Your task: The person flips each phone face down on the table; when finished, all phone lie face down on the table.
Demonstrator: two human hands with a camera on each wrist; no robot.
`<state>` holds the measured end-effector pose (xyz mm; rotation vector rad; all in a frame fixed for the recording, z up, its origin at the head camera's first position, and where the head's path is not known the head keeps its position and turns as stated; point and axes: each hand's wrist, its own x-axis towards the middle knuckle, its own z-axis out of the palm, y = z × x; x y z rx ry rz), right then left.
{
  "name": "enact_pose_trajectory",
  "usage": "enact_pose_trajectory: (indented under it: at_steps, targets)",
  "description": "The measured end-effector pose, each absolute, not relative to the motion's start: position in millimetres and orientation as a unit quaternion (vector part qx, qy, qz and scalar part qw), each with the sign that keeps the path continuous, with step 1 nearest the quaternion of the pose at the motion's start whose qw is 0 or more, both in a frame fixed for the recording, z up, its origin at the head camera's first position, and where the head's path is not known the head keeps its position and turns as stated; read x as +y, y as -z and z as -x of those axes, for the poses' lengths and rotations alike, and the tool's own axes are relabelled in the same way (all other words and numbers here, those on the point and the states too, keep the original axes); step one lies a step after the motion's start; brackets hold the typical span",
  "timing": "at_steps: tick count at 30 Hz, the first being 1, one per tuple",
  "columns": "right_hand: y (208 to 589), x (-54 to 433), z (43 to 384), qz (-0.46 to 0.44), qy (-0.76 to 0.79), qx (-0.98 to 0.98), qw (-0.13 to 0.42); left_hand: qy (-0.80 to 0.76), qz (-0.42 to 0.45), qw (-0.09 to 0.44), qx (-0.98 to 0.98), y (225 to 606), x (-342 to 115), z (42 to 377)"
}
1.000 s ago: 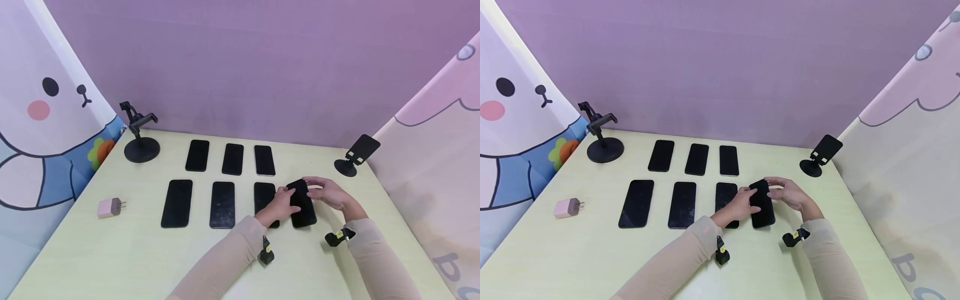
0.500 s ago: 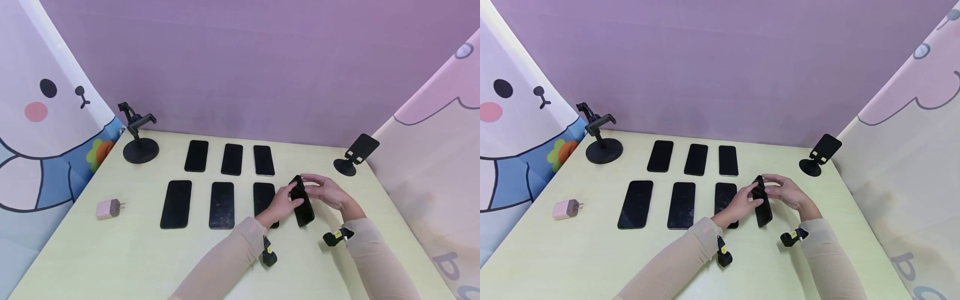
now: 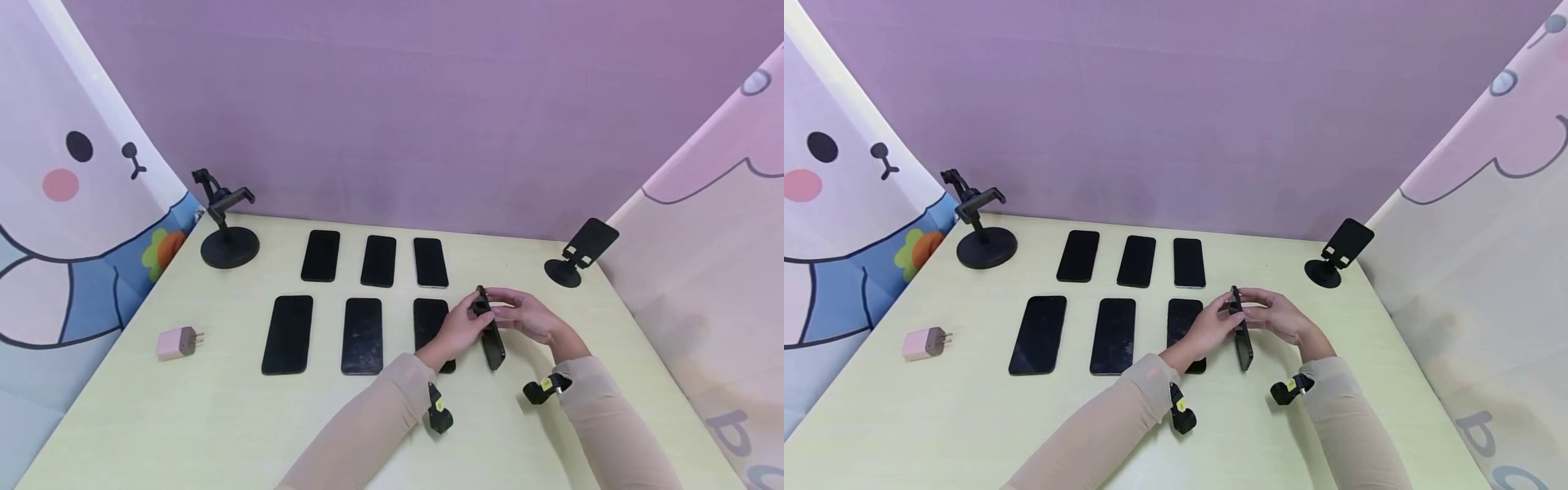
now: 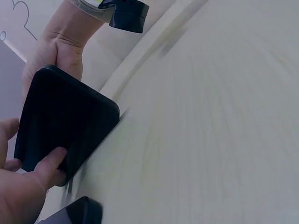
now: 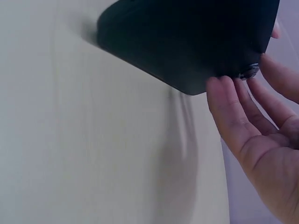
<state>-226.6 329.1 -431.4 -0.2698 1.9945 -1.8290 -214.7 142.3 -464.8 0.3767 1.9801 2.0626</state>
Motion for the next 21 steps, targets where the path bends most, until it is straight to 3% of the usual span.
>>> enact_pose_trajectory:
  at_steps: [10,21]
  targets:
    - [443,323,227,0.084,0.631,0.739,0.219,-0.678,-0.098,0.129,0.717,459,135,219]
    - [442,317,227,0.063,0.561,0.806,0.177,-0.568,-0.149,0.107,0.802,469,123,233]
